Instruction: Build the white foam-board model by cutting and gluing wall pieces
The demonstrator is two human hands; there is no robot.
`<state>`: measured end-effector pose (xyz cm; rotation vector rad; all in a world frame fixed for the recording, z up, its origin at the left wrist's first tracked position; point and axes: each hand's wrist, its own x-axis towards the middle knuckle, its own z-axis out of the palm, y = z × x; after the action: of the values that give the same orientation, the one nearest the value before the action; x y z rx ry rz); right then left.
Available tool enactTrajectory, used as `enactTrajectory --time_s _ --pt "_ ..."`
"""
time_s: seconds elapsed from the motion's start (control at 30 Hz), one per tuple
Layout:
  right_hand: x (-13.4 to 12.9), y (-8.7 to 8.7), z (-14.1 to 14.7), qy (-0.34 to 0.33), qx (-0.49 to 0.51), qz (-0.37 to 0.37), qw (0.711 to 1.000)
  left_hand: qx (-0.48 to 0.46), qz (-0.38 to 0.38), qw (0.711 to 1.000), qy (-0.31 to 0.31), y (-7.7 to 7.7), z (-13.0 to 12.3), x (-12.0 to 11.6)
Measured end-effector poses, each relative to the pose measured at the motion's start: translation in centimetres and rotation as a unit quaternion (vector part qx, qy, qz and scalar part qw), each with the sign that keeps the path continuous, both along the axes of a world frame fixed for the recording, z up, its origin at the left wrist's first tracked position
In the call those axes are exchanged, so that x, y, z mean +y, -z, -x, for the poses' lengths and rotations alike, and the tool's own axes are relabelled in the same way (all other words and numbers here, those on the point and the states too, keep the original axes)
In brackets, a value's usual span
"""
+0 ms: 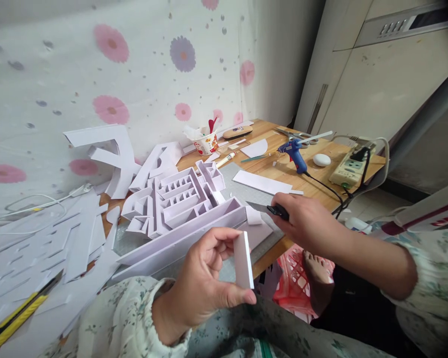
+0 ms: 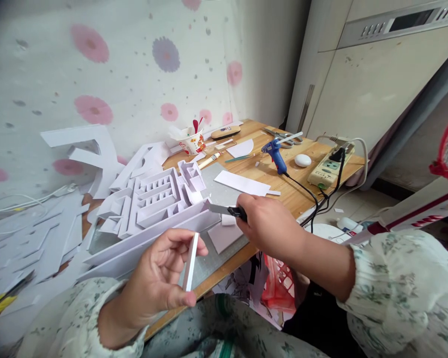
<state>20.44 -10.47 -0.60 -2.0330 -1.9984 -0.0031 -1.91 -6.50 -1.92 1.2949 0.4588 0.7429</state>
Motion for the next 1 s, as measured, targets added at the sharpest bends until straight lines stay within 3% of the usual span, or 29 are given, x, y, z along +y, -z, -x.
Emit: enactTrajectory --time_s 0.23,0.33,0.43,0.53,0.7,0.9,1.0 --pt "-1.8 -0.9 1.7 -0.122 0.038 -0.049 0.991 0.035 0.009 0.999 -0.008 0.5 0.1 0.3" --pt "-1.8 -0.8 2.1 -0.134 0.058 -0.048 0.988 0.046 0.006 0.999 -0.002 0.6 0.1 0.3" --pt "-1.3 -0.6 1.9 -0.113 0.153 -0.043 0.981 0.054 0.000 0.998 -0.010 0.6 0.3 0.4" --pt "-0.9 -0.7 1.7 -0.124 0.303 -0.043 0.944 0.060 0.016 0.998 0.007 0.4 0.5 0.6" --pt "-0.7 -2.1 2.3 -0.221 0.459 0.058 0.858 0.024 0.078 0.995 0.058 0.2 0.2 0.6" --pt "0.0 -2.1 3.0 -0.170 0.484 0.054 0.856 0.043 0.069 0.996 0.040 -0.8 0.3 0.5" --pt "0.3 -1.8 2.9 -0.127 0.464 0.053 0.875 0.113 -0.005 0.993 -0.014 -1.2 1.4 0.8"
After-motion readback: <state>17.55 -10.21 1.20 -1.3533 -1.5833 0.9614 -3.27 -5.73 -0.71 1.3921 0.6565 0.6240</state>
